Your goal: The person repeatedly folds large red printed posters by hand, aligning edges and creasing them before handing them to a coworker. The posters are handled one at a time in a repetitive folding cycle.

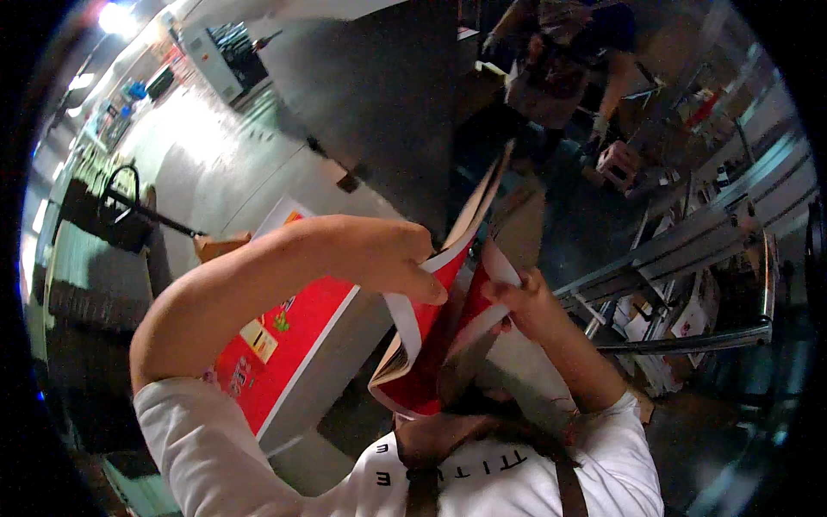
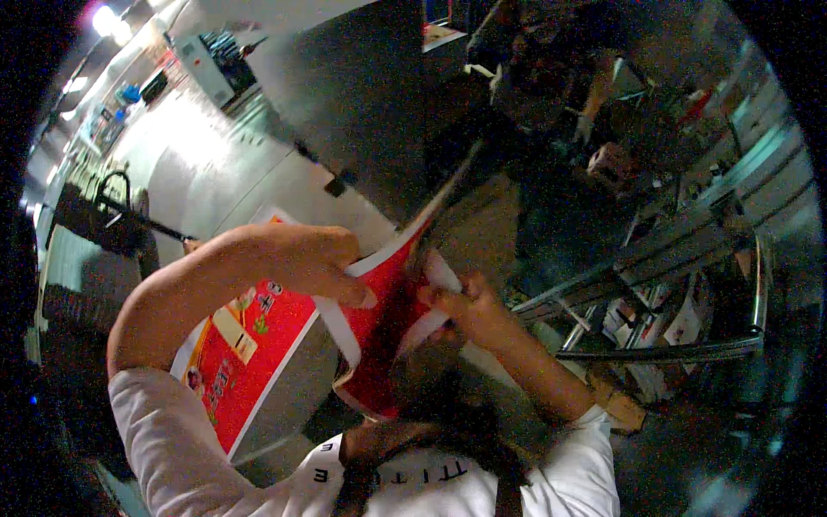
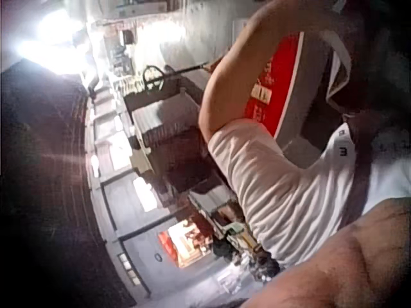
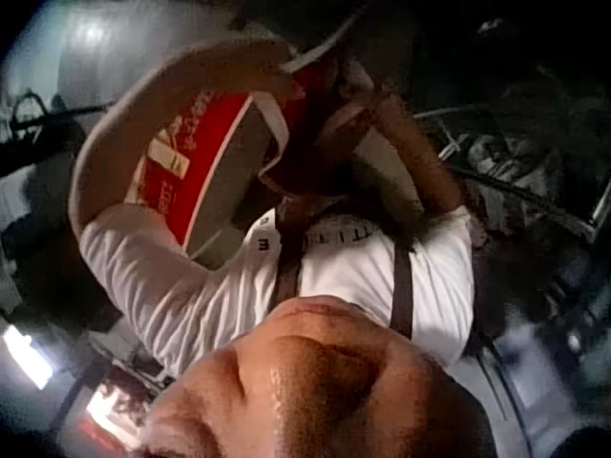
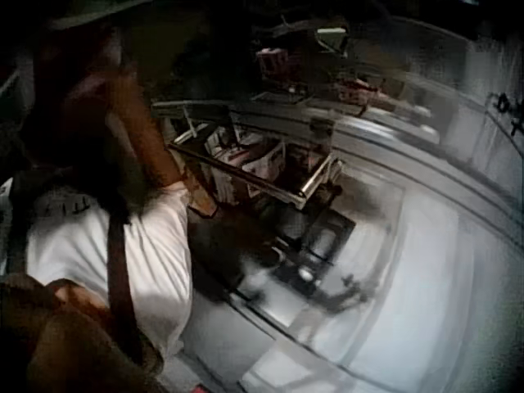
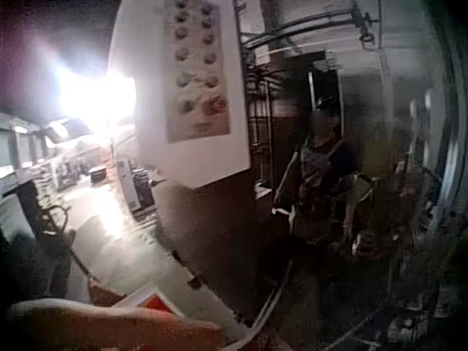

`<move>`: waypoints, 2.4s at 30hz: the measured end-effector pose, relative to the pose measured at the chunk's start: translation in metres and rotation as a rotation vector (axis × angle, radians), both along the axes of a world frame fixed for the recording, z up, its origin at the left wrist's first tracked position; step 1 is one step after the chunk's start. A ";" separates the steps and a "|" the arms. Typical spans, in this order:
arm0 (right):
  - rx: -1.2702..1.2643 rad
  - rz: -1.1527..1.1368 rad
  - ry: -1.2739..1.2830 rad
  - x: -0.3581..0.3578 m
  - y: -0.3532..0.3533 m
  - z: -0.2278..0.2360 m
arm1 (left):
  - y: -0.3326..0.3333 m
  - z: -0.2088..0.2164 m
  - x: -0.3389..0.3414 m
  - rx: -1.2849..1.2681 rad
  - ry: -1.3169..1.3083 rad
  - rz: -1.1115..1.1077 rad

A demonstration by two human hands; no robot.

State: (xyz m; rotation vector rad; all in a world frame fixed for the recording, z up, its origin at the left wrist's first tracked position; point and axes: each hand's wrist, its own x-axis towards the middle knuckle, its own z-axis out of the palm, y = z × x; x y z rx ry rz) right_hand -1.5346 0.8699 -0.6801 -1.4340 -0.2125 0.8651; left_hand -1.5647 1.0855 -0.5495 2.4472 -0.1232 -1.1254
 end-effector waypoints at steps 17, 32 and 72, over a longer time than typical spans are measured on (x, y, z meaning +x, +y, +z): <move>-0.205 -0.305 -0.174 0.347 -0.044 -0.079 | -0.035 -0.179 0.465 -0.282 -0.241 -0.558; -0.160 -0.509 -0.257 0.531 -0.052 -0.096 | 0.006 -0.138 0.664 -0.163 0.068 0.133; -0.681 0.620 -0.934 0.083 0.308 -0.355 | 0.132 -0.431 -0.205 0.589 -0.179 1.036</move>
